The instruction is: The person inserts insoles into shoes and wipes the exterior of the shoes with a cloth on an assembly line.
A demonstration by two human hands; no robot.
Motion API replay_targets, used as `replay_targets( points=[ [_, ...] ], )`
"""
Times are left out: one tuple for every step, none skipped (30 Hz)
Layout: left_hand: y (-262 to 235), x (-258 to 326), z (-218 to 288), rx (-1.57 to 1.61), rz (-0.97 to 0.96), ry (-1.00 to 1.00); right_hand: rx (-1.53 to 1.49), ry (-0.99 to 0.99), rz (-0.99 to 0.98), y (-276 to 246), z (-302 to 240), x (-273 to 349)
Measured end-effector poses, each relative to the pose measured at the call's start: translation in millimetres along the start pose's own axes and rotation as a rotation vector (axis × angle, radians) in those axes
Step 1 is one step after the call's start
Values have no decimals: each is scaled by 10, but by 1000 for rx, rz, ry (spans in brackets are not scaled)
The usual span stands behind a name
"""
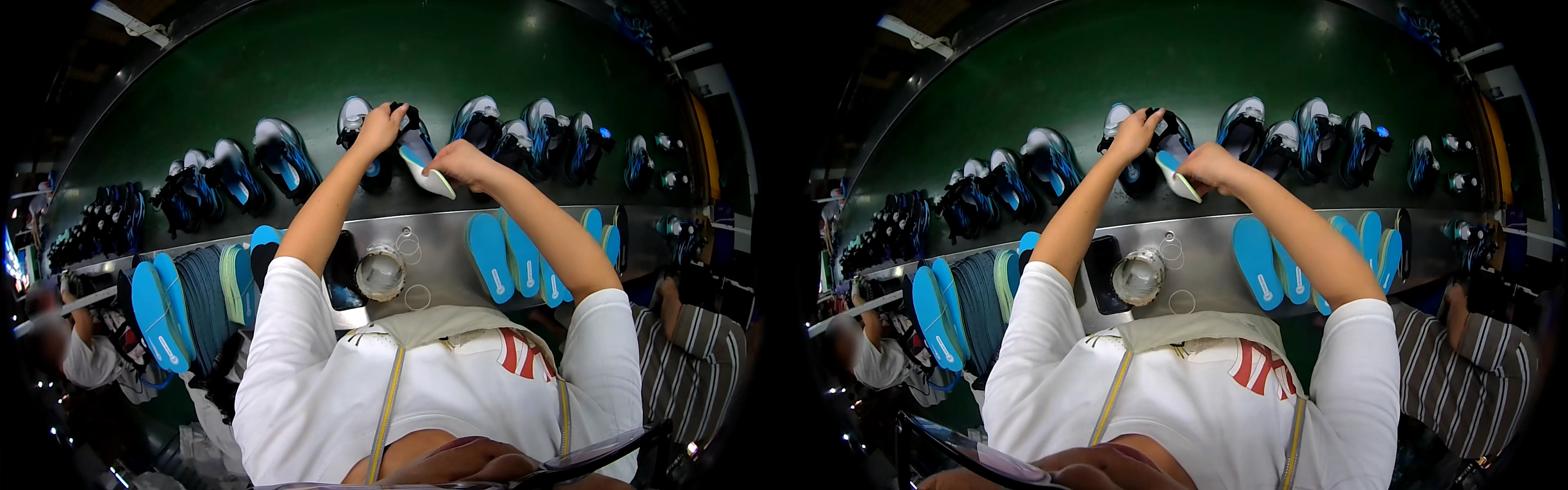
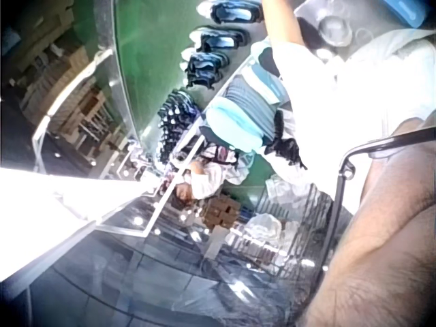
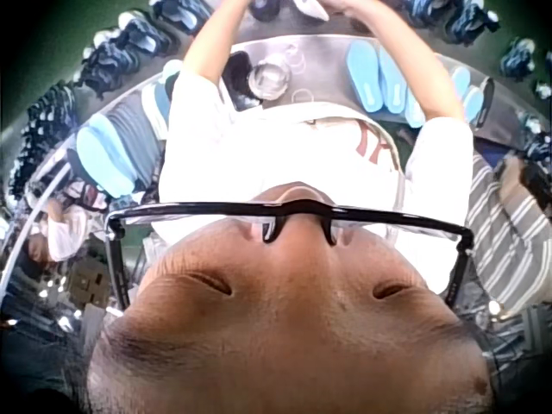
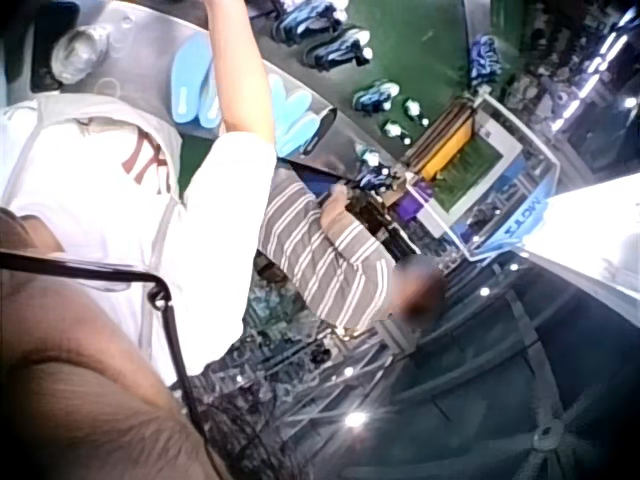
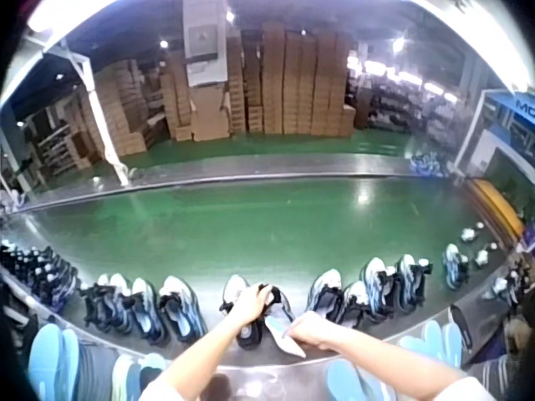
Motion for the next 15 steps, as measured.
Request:
replay_targets(
  points=[
    [6, 14, 30, 1, -7, 24, 69, 6, 36, -36, 28, -27],
    [3, 30, 56, 1, -14, 47, 139, 12, 72, -58, 71, -71],
    [-12, 46, 65, -7, -66, 42, 385, -117, 130, -52, 75, -119],
    [-23, 43, 62, 5, -97, 90, 636, -250, 188, -27, 78, -176],
    [-24, 29, 76, 17, -132, 141, 885, -382, 250, 2, 113, -243],
    [-15, 15, 105, 24, -168, 193, 1018, -370, 318, 10, 259, -445],
    [-21, 6, 97, -5, -183, 225, 1112, -421, 363, 109, 278, -488],
    [-25, -5, 97, -34, -199, 258, 1205, -472, 409, 182, 301, -510],
    [-24, -9, 98, -63, -216, 291, 1268, -513, 471, 211, 314, -523],
    [-25, 0, 93, -63, -217, 281, 1327, -552, 532, 255, 302, -512],
    [-23, 8, 99, -63, -219, 271, 1386, -590, 594, 296, 295, -490],
    [-14, 13, 102, -64, -221, 261, 1371, -564, 627, 301, 305, -456],
    [-2, -5, 34, -56, -195, 218, 1362, -543, 655, 327, 214, -339],
    [-4, 4, 42, -61, -155, 154, 1350, -519, 688, 329, 136, -242],
    [-4, 27, 47, -67, -115, 90, 1372, -346, 633, 332, 124, -236]
  ],
)
Point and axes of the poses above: each hand's wrist, its own x-axis away from the middle knuckle, its own y-axis out of the palm, z = x × y, the point moved 3 cm from there along -x, towards the middle knuckle, and after that the axes turned 7 degrees about -z, right-handed, at the moved point
